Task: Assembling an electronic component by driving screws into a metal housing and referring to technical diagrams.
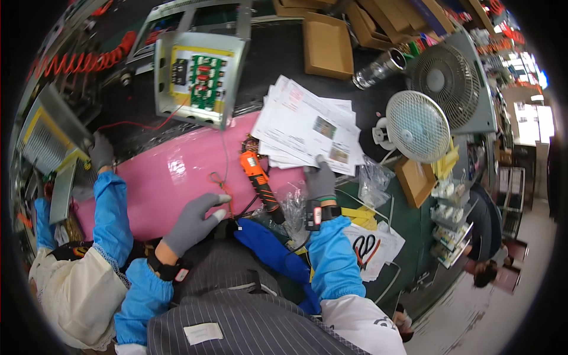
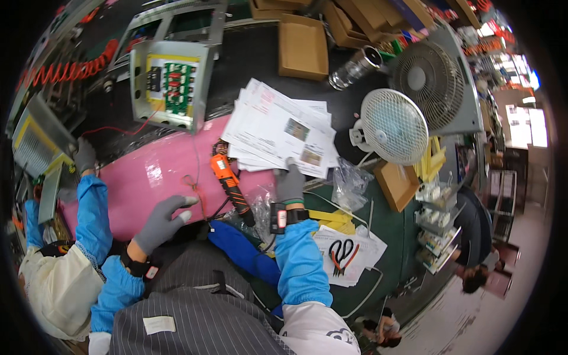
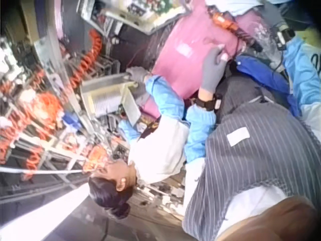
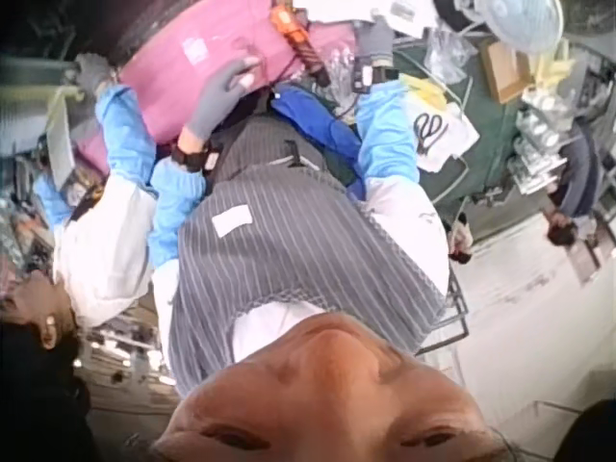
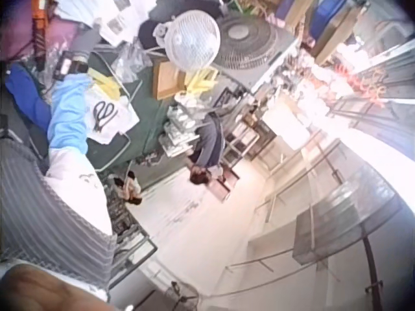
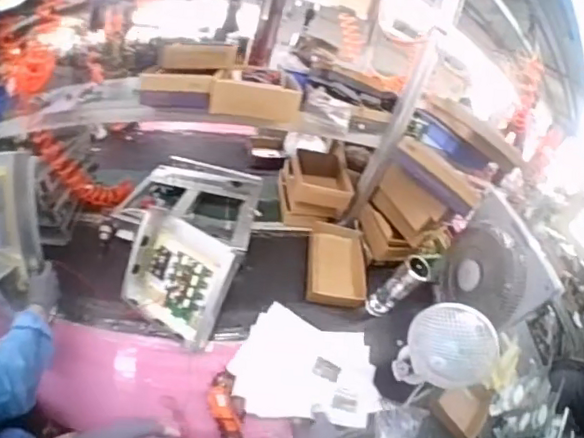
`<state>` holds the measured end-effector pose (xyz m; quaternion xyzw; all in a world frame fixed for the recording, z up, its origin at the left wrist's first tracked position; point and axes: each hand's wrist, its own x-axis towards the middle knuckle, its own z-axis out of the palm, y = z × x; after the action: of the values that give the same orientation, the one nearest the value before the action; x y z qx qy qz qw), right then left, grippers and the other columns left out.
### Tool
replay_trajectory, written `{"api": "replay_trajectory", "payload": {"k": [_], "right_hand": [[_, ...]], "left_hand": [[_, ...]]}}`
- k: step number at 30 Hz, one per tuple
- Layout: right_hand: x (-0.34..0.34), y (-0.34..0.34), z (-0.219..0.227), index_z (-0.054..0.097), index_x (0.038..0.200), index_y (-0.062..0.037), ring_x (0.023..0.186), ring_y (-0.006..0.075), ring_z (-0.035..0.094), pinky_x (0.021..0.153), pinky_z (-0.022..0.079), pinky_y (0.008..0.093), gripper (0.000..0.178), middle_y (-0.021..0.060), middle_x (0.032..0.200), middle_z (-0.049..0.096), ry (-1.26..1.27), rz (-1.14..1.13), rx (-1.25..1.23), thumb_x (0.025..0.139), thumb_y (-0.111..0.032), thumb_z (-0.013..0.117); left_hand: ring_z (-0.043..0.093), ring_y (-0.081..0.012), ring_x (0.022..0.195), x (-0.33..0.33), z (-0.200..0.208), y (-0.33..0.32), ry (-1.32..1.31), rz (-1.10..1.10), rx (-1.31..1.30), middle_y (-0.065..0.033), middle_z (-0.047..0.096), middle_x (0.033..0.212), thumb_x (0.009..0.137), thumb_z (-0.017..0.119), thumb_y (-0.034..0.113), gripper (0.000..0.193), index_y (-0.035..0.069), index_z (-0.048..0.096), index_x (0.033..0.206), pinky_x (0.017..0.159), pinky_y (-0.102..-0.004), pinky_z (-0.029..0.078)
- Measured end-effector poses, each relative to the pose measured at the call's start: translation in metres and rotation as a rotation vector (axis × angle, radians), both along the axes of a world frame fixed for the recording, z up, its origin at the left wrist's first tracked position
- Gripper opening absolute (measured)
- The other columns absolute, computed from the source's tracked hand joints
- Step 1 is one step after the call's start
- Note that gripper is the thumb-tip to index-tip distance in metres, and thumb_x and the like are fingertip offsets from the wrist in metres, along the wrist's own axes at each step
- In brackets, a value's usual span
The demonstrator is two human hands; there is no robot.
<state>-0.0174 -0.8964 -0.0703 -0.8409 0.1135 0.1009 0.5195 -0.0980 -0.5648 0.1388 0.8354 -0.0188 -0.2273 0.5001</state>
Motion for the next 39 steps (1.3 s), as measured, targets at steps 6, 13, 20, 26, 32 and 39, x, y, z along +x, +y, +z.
{"api": "replay_trajectory", "payload": {"k": [6, 13, 20, 26, 32, 39], "right_hand": [[-0.01, 0.038, 0.041, 0.05, 0.125, 0.0001, 0.113, 0.0294, 0.059, 0.098, 0.051, 0.0398, 0.037, 0.0174, 0.123, 0.056, 0.374, -0.689, 1.208, 0.099, -0.026, 0.057], [-0.014, -0.021, 0.114, 0.057, 0.119, 0.0026, 0.093, 0.0191, 0.064, 0.077, 0.055, 0.0307, 0.031, 0.0135, 0.106, 0.065, 0.472, -0.298, 0.808, 0.097, -0.02, 0.057], [0.074, -0.13, 0.079, 0.062, 0.12, -0.0029, 0.089, 0.0186, 0.065, 0.074, 0.053, 0.0316, 0.04, 0.0108, 0.11, 0.066, -0.079, -0.139, -0.076, 0.083, -0.015, 0.07], [0.127, -0.138, 0.047, 0.058, 0.13, -0.0081, 0.115, 0.0306, 0.057, 0.097, 0.046, 0.0441, 0.07, 0.0127, 0.129, 0.057, -0.146, 0.098, -0.591, 0.069, -0.026, 0.084], [0.126, -0.126, 0.035, 0.059, 0.129, -0.0161, 0.111, 0.0269, 0.057, 0.096, 0.045, 0.045, 0.075, 0.0087, 0.119, 0.059, -0.053, 0.152, -0.838, 0.062, -0.031, 0.089], [0.131, -0.132, 0.034, 0.065, 0.109, -0.017, 0.104, 0.0258, 0.059, 0.086, 0.045, 0.0444, 0.053, 0.0019, 0.104, 0.063, -0.01, 0.145, -0.705, 0.063, -0.029, 0.088]], "left_hand": [[0.062, -0.0241, 0.114, 0.008, -0.011, -0.012, 0.104, -0.021, 0.048, -0.0139, 0.065, 0.12, 0.092, 0.06, 0.011, 0.037, 0.001, 0.061, 0.127, 0.099, -0.0357, 0.047], [0.062, -0.0219, 0.116, 0.044, -0.034, -0.037, 0.222, 0.118, -0.083, -0.0131, 0.066, 0.123, 0.092, 0.061, 0.007, 0.041, 0.0, 0.057, 0.132, 0.098, -0.0327, 0.048], [0.062, -0.023, 0.117, 0.104, -0.048, -0.075, 0.064, 0.039, -0.099, -0.0148, 0.063, 0.128, 0.09, 0.063, 0.005, 0.044, 0.002, 0.056, 0.134, 0.097, -0.0348, 0.05], [0.046, -0.0359, 0.132, 0.114, -0.067, -0.12, -0.294, -0.359, 0.26, -0.016, 0.053, 0.138, 0.085, 0.066, 0.013, 0.052, 0.007, 0.054, 0.135, 0.115, -0.0473, 0.031], [0.041, -0.0372, 0.136, 0.123, -0.092, -0.14, -0.402, -0.445, 0.376, -0.0165, 0.048, 0.142, 0.084, 0.066, 0.016, 0.055, 0.009, 0.053, 0.137, 0.116, -0.0474, 0.029], [0.039, -0.0387, 0.138, 0.139, -0.112, -0.143, -0.381, -0.439, 0.38, -0.0176, 0.045, 0.146, 0.084, 0.067, 0.016, 0.057, 0.009, 0.052, 0.138, 0.116, -0.05, 0.027]]}}
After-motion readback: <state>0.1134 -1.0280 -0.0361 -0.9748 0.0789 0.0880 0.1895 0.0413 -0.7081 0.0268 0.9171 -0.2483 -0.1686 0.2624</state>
